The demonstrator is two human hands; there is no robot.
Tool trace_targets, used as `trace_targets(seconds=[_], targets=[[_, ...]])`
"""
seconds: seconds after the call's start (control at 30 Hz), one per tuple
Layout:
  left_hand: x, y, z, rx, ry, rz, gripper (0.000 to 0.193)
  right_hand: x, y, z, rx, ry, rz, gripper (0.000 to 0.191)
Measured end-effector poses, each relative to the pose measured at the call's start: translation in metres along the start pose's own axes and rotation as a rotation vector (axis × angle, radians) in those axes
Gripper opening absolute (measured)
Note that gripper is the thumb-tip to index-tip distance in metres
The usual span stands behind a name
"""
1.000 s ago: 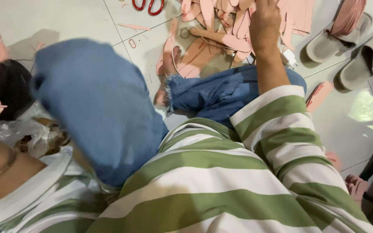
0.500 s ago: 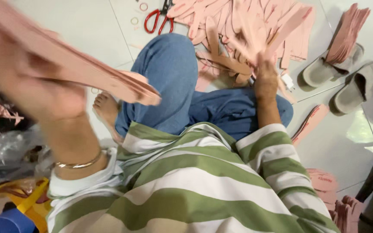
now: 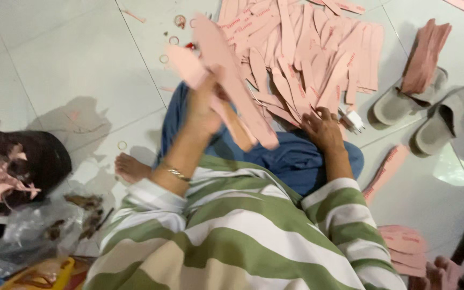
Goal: The person sits on the floor and sorts through a large pile of pink foam insole blanks, picking up pieces one at a time, matching pairs, and placing matched pairs onto a growing stack beside them. Scissors and rubber bands lie on the floor nearby but are not used.
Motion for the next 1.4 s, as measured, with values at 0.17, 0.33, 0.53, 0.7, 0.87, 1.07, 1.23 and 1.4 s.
trace_targets(seconds=[0.17,0.33,0.53,0.7,0.87,1.07,1.23,1.4], targets=[[-0.122,0.063,-0.062,0.153,0.337,-0.185,0.017,-0.011,0.006,-0.019,0.006,-0.059,0.056,0.031],[-0.141,0.089,-0.101,0.185,0.237,-0.369,0.017,-0.030,-0.001,-0.060,0.128,-0.020,-0.011,0.033],[-0.126,0.093,-0.106,0.209,0.202,-0.241,0.021,-0.056,-0.090,-0.144,-0.149,-0.158,-0.306,0.053],[-0.087,0.084,-0.115,0.233,0.135,-0.180,0.023,-0.082,-0.145,-0.184,-0.309,-0.331,-0.499,0.052],[-0.084,0.071,-0.111,0.215,0.144,-0.169,0.021,-0.101,-0.162,-0.184,-0.384,-0.272,-0.477,0.052],[-0.086,0.067,-0.108,0.179,0.149,-0.192,0.018,-0.108,-0.133,-0.206,-0.088,-0.102,-0.114,0.052],[-0.067,0.067,-0.118,0.210,0.067,-0.144,0.021,-0.112,-0.109,-0.238,0.206,0.028,0.242,0.052],[-0.038,0.062,-0.129,0.186,-0.023,-0.156,0.024,-0.111,-0.120,-0.262,0.145,-0.024,0.363,0.051]])
Point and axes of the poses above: each hand's wrist, its own z-axis away from the middle knuckle, its own y-axis out of the back of the hand, x = y × z, the point moved 9 cm from there along -z, towards the middle knuckle, and after that the axes turned 9 degrees about z, right-handed, at the moved point
